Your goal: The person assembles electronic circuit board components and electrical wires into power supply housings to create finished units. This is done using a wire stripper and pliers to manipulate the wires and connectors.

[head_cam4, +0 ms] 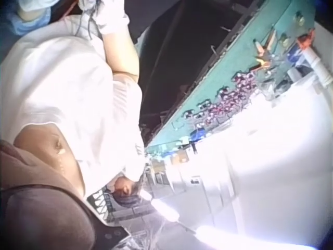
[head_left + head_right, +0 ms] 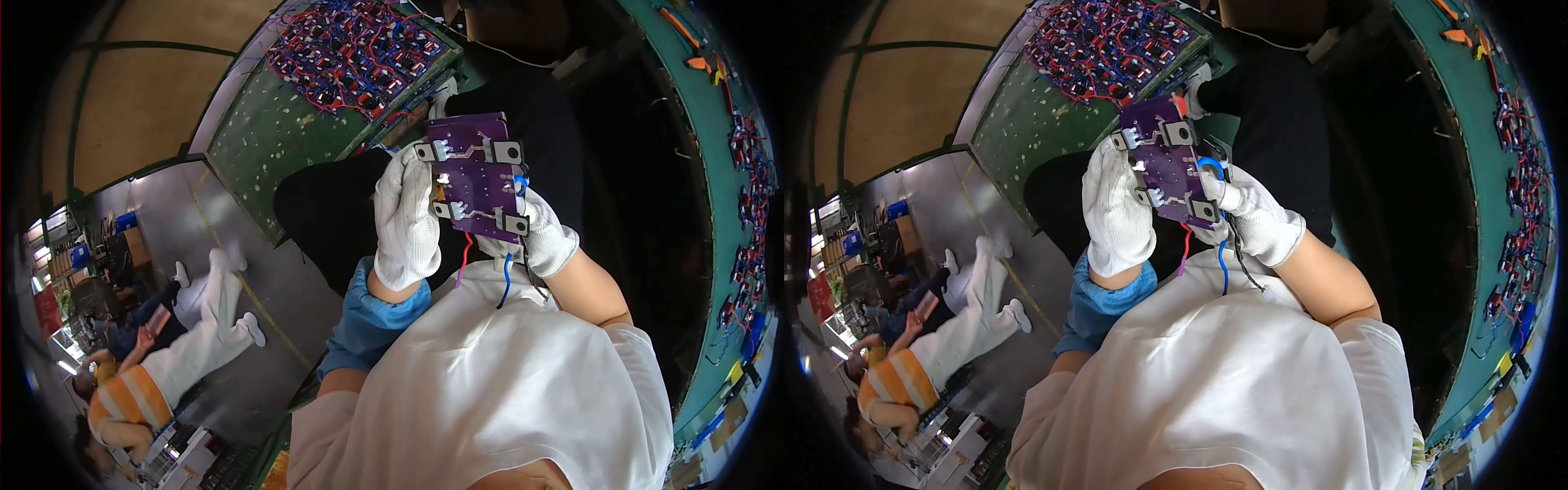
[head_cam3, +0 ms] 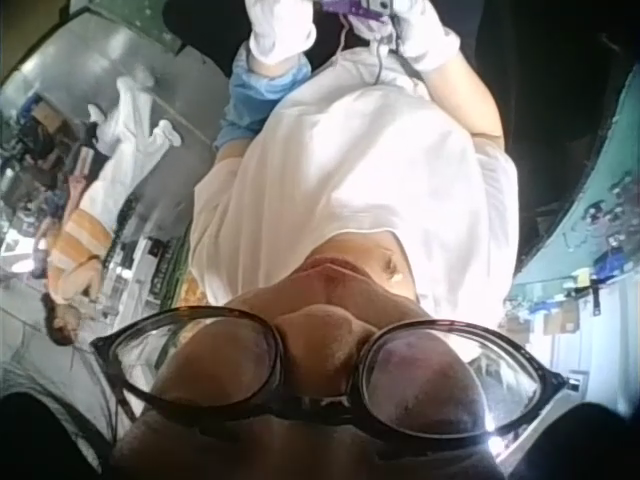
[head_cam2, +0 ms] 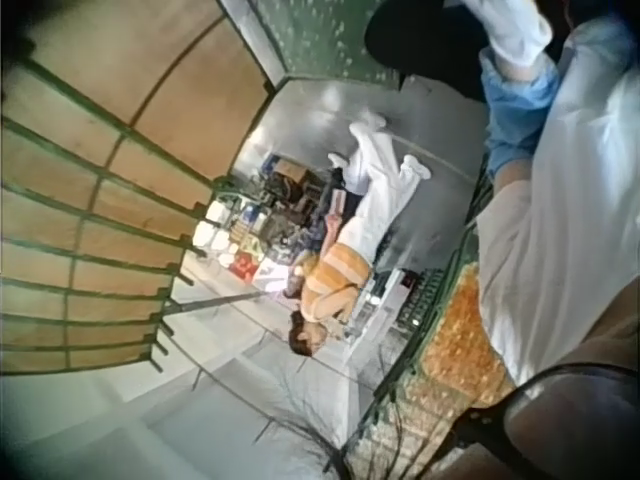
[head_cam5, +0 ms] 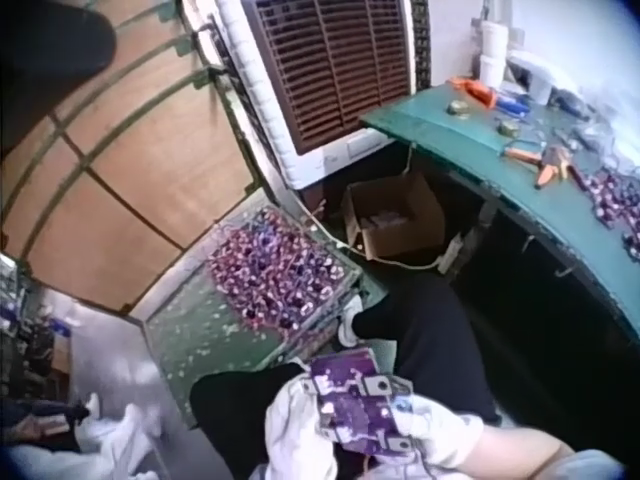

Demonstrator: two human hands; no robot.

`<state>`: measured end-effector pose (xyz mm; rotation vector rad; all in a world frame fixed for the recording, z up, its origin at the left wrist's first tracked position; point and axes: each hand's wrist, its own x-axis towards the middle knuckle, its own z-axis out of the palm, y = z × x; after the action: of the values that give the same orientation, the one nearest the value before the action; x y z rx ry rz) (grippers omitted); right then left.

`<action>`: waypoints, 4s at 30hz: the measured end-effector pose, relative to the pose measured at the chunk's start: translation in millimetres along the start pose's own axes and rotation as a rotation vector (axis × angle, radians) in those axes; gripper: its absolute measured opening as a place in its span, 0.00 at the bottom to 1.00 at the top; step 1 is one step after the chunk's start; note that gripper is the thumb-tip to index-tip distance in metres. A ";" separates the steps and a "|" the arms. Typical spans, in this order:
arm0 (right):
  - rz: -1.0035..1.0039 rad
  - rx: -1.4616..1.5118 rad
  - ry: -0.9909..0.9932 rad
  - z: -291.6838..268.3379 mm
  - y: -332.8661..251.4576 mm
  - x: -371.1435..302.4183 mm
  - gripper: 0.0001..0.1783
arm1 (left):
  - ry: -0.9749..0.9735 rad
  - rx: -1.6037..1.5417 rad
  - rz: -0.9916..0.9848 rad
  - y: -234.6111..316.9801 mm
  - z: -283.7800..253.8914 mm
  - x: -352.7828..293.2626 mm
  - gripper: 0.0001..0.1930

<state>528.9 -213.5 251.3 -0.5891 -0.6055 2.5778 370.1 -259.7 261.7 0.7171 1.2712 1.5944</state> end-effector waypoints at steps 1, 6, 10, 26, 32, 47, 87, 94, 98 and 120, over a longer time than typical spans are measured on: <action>-0.002 0.007 0.000 6.7 -0.1 -0.8 0.26 | -0.035 0.110 0.059 -0.3 -0.7 1.0 0.14; -0.064 0.060 0.069 11.1 3.1 -0.7 0.20 | -0.034 0.614 0.426 -33.0 -23.3 7.0 0.16; -0.065 0.084 0.023 1.7 3.6 -2.1 0.16 | -0.125 0.506 0.249 -8.4 -10.2 9.5 0.17; 0.169 0.574 -0.101 -55.0 23.9 23.7 0.25 | -0.168 0.464 0.260 23.4 41.8 -12.6 0.11; 0.140 0.576 -0.189 -76.2 38.1 29.0 0.31 | -0.180 0.405 0.229 8.7 37.3 -12.8 0.13; 0.002 0.572 0.061 -34.5 13.5 28.3 0.23 | -0.167 0.322 0.137 11.6 32.1 -15.0 0.13; 0.078 0.565 -0.308 -55.2 30.9 52.1 0.28 | -0.047 -0.075 -0.113 3.9 -16.5 11.4 0.19; 0.136 0.748 -0.328 -50.0 34.3 71.0 0.30 | -0.211 0.068 0.016 8.6 -37.8 25.3 0.19; 0.207 0.678 -0.172 -51.9 38.9 81.7 0.29 | -0.253 0.019 0.093 -4.2 -60.8 34.8 0.19; 0.306 -1.409 0.486 -67.4 138.2 334.0 0.26 | 0.500 0.831 -0.354 -90.8 -351.7 198.9 0.18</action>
<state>246.2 -141.9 27.4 -1.7160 -2.2064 1.6886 15.6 -216.4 51.9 0.5321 2.3388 0.9389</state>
